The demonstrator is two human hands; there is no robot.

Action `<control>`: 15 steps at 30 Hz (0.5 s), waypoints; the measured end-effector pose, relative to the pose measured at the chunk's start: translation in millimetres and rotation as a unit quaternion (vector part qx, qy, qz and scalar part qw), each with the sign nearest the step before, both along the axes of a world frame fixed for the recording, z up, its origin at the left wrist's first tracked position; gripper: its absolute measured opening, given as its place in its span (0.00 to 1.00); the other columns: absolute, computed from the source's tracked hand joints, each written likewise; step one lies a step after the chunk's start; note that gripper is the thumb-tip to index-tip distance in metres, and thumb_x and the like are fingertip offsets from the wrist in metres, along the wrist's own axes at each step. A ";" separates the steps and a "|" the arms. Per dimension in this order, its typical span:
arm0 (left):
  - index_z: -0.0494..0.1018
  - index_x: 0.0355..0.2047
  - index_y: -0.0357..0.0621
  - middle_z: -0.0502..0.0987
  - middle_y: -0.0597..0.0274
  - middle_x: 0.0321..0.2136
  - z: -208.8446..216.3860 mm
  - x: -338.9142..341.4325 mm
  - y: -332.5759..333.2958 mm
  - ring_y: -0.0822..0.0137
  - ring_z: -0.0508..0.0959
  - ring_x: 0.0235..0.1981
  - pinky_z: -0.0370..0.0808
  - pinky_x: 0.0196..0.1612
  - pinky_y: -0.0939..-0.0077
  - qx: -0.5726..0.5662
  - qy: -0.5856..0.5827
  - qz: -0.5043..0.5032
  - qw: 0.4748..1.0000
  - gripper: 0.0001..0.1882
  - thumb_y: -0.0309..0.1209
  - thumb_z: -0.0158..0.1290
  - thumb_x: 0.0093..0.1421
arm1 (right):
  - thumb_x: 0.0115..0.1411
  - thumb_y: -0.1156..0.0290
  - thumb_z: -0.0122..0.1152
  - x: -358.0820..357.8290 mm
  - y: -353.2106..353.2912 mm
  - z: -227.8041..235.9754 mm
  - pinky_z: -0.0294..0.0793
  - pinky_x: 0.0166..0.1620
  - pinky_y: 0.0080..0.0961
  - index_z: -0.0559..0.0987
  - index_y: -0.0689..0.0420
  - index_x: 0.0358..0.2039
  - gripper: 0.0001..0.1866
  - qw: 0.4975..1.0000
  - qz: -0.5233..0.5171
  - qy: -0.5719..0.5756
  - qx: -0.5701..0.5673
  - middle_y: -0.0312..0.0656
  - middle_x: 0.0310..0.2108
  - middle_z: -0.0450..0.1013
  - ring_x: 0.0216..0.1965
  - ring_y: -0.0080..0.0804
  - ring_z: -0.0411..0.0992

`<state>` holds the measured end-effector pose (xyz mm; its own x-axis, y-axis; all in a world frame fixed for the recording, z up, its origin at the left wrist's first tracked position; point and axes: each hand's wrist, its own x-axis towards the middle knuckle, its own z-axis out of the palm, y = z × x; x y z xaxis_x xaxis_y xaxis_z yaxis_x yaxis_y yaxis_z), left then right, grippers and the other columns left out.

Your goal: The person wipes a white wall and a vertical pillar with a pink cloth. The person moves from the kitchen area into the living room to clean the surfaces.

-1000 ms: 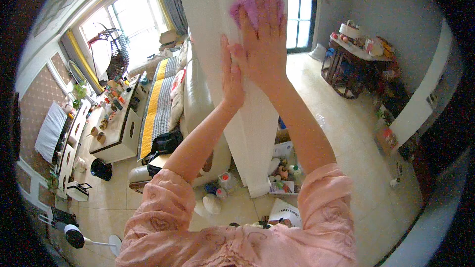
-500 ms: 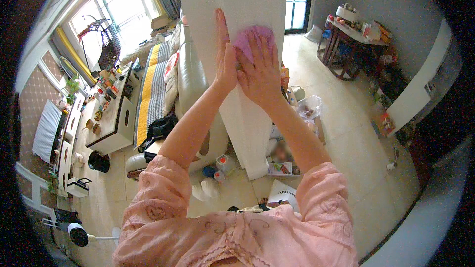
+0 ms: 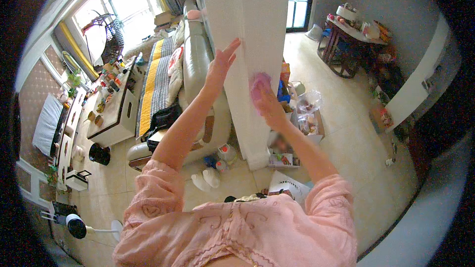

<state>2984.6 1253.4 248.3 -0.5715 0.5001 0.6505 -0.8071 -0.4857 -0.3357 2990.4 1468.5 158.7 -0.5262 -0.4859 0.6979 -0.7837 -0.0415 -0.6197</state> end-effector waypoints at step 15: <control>0.51 0.64 0.46 0.62 0.59 0.57 8.6 125.9 33.9 0.65 0.66 0.55 0.66 0.54 0.65 -0.732 0.140 0.609 0.271 0.32 0.42 0.46 0.64 | 0.64 0.52 0.46 69.0 -13.9 89.1 0.72 0.52 0.38 0.65 0.53 0.58 0.26 0.776 0.304 -0.508 -0.219 0.41 0.54 0.66 0.53 0.35 0.68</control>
